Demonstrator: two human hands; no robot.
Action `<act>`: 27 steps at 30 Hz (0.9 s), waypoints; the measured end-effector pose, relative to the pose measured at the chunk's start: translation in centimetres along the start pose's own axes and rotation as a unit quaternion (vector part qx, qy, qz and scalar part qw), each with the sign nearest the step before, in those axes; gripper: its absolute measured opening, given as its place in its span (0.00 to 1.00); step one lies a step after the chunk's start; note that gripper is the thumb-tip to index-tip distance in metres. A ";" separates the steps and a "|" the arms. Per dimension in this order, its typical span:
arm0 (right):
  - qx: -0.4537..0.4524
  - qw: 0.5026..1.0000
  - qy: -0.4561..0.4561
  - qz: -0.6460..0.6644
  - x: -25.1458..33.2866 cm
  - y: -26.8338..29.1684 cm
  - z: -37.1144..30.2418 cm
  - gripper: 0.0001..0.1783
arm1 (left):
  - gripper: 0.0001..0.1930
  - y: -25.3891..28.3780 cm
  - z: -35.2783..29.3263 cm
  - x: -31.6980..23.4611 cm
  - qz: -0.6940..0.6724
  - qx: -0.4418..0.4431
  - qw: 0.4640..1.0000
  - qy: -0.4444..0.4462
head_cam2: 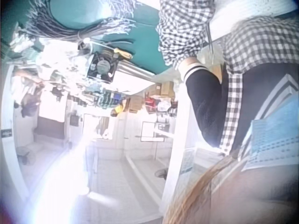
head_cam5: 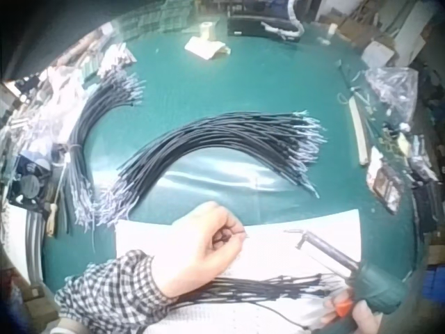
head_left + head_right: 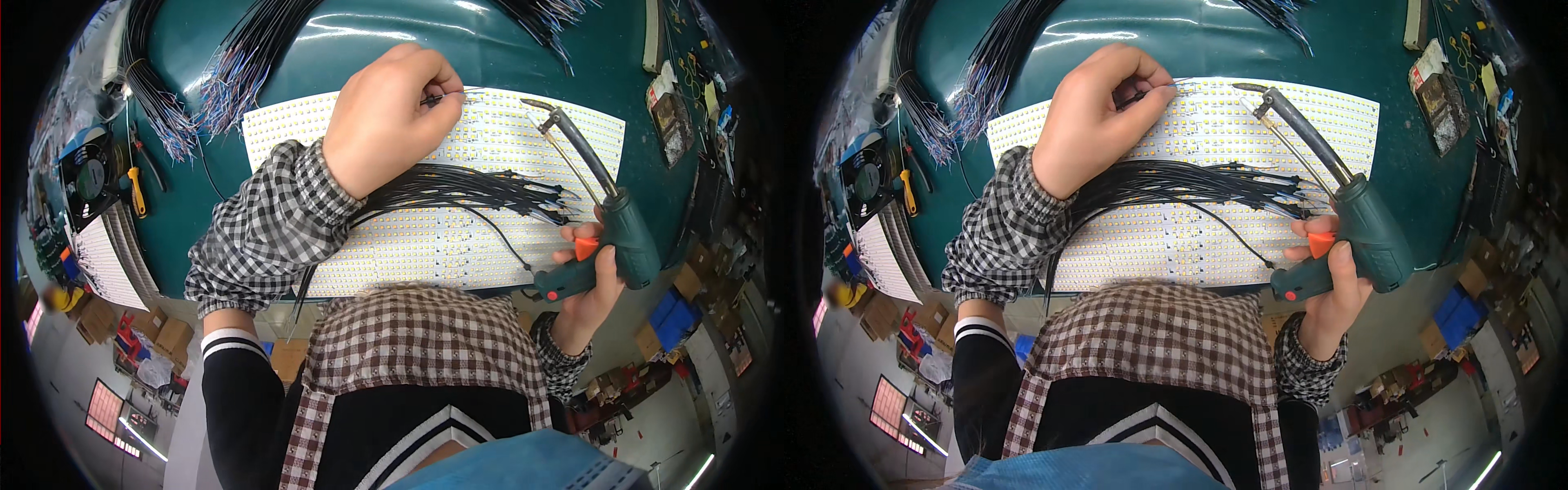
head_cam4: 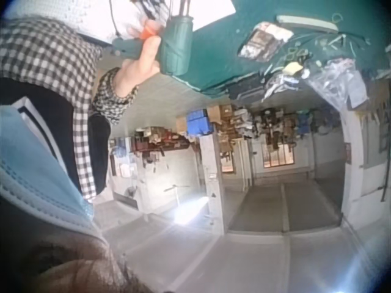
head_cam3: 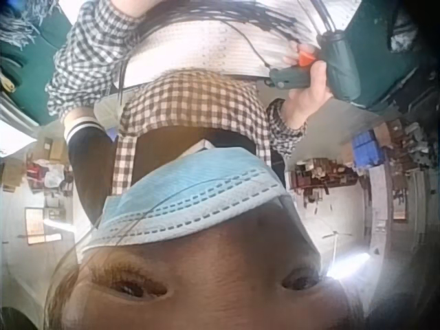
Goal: Soldering wiring connectors onto a large LED panel array.
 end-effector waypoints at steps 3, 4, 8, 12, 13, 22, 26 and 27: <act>-0.010 1.000 0.006 -0.020 0.0 0.1 0.0 0.24 | 0.06 -0.5 0.4 0.3 -0.016 0.029 0.999 0.031; -0.009 1.000 0.005 -0.019 0.1 0.1 0.1 0.24 | 0.06 -0.5 0.5 0.4 -0.015 0.029 0.999 0.031; -0.007 1.000 0.000 -0.019 0.1 0.1 0.1 0.24 | 0.06 -0.8 0.9 1.2 -0.081 0.088 0.990 0.078; -0.004 1.000 -0.008 -0.012 0.0 0.1 0.1 0.24 | 0.06 -1.2 0.7 1.6 -0.076 0.077 0.991 0.082; -0.004 1.000 -0.008 -0.012 -0.1 0.2 0.1 0.24 | 0.06 -1.3 0.7 1.6 -0.076 0.077 0.991 0.082; 0.012 1.000 -0.002 -0.022 -0.3 -0.2 0.0 0.24 | 0.05 -0.7 0.2 0.5 -0.032 -0.008 0.999 0.029; 0.011 0.999 -0.010 -0.030 -0.4 -0.4 -0.2 0.25 | 0.05 -0.6 0.3 0.1 0.026 -0.012 1.000 0.013; 0.016 0.999 -0.007 -0.034 -0.4 -0.5 -0.1 0.25 | 0.05 -0.6 0.3 0.0 0.054 -0.007 0.998 0.007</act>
Point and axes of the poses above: each hand's wrist, its own z-axis towards the middle knuckle, its own y-axis out of the back of the hand, x = y × z, the point moved 7 cm from there along z, towards the middle knuckle, and after that the axes turned 9 degrees about y, right-handed, at the moved point
